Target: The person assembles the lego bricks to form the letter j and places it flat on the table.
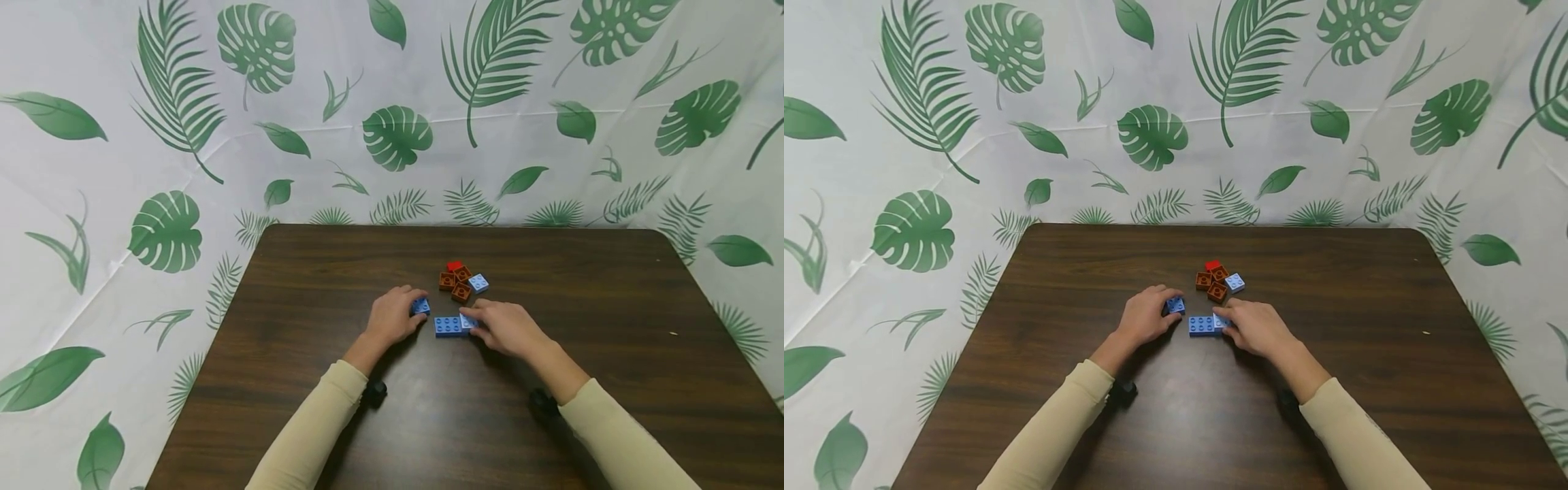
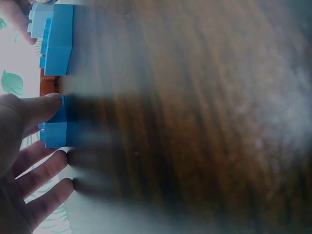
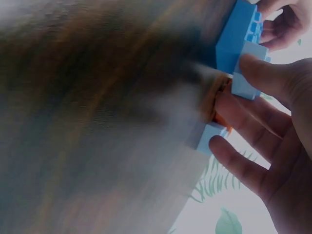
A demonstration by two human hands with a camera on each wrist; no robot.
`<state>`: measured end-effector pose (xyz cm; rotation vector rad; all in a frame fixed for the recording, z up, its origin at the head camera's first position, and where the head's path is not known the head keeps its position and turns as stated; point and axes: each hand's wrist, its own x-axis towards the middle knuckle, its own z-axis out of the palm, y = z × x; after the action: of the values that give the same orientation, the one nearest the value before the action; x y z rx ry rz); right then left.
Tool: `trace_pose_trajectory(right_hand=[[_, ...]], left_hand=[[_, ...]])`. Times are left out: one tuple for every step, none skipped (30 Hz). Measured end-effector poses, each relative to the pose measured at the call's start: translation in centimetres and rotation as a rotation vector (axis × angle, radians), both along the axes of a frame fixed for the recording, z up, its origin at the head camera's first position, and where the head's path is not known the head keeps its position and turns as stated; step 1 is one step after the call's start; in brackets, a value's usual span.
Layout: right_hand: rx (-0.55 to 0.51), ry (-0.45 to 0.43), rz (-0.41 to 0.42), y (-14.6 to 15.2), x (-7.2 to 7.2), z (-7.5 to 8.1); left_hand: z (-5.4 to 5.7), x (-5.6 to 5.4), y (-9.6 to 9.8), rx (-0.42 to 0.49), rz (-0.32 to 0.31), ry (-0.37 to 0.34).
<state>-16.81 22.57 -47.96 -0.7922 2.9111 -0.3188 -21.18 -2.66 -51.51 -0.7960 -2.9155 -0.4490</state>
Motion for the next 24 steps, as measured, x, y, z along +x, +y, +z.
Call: trace_pose_trajectory(right_hand=[[0.003,-0.001,0.002,-0.04,-0.05,0.12],[0.006,-0.001,0.003,-0.09,-0.10,0.24],[0.009,-0.005,0.002,-0.15,-0.15,0.36],[0.012,-0.007,0.001,-0.19,-0.18,0.47],[0.017,-0.014,-0.001,-0.23,-0.21,0.56],[0.021,-0.023,-0.005,-0.27,-0.23,0.62],[0.023,-0.032,-0.010,-0.30,-0.23,0.66],[0.026,-0.040,-0.015,-0.35,-0.24,0.67],[0.029,-0.049,-0.019,-0.39,-0.23,0.69],[0.030,-0.055,-0.022,-0.40,-0.21,0.69],[0.030,-0.061,-0.025,-0.42,-0.20,0.69],[0.032,-0.061,-0.025,-0.43,-0.20,0.66],[0.032,-0.060,-0.026,-0.45,-0.20,0.65],[0.032,-0.061,-0.028,-0.46,-0.22,0.64],[0.033,-0.062,-0.029,-0.45,-0.22,0.65],[0.034,-0.063,-0.031,-0.45,-0.24,0.64],[0.036,-0.063,-0.030,-0.44,-0.26,0.65],[0.037,-0.064,-0.034,-0.43,-0.25,0.66],[0.037,-0.066,-0.037,-0.43,-0.25,0.68],[0.040,-0.067,-0.038,-0.41,-0.24,0.69],[0.040,-0.066,-0.036,-0.39,-0.25,0.69],[0.038,-0.065,-0.033,-0.37,-0.25,0.68],[0.036,-0.065,-0.031,-0.36,-0.28,0.66],[0.035,-0.066,-0.033,-0.34,-0.30,0.64]], left_hand=[[-0.04,0.00,0.00,-0.002,0.003,0.001],[-0.05,-0.01,-0.01,-0.005,0.006,0.005],[-0.04,-0.04,-0.02,-0.008,0.009,0.008],[0.00,-0.09,-0.03,-0.008,0.009,0.006],[0.04,-0.14,-0.03,-0.007,0.009,0.002],[0.13,-0.20,-0.04,-0.005,0.009,-0.006],[0.23,-0.26,-0.11,0.011,0.005,-0.018],[0.32,-0.31,-0.18,0.035,-0.001,-0.031],[0.39,-0.35,-0.28,0.065,-0.013,-0.045],[0.48,-0.38,-0.36,0.097,-0.027,-0.059],[0.55,-0.37,-0.45,0.129,-0.043,-0.072],[0.65,-0.37,-0.55,0.162,-0.062,-0.084],[0.70,-0.33,-0.66,0.195,-0.086,-0.097],[0.74,-0.31,-0.72,0.217,-0.111,-0.108],[0.78,-0.26,-0.75,0.228,-0.138,-0.122],[0.85,-0.21,-0.74,0.235,-0.162,-0.140],[0.89,-0.14,-0.72,0.237,-0.186,-0.156],[0.93,-0.08,-0.69,0.234,-0.208,-0.171],[0.94,-0.01,-0.65,0.226,-0.226,-0.184],[0.95,0.05,-0.59,0.216,-0.240,-0.194],[0.93,0.11,-0.53,0.207,-0.249,-0.202],[0.89,0.18,-0.48,0.199,-0.253,-0.205],[0.82,0.24,-0.44,0.190,-0.256,-0.203],[0.77,0.29,-0.40,0.184,-0.256,-0.200]])
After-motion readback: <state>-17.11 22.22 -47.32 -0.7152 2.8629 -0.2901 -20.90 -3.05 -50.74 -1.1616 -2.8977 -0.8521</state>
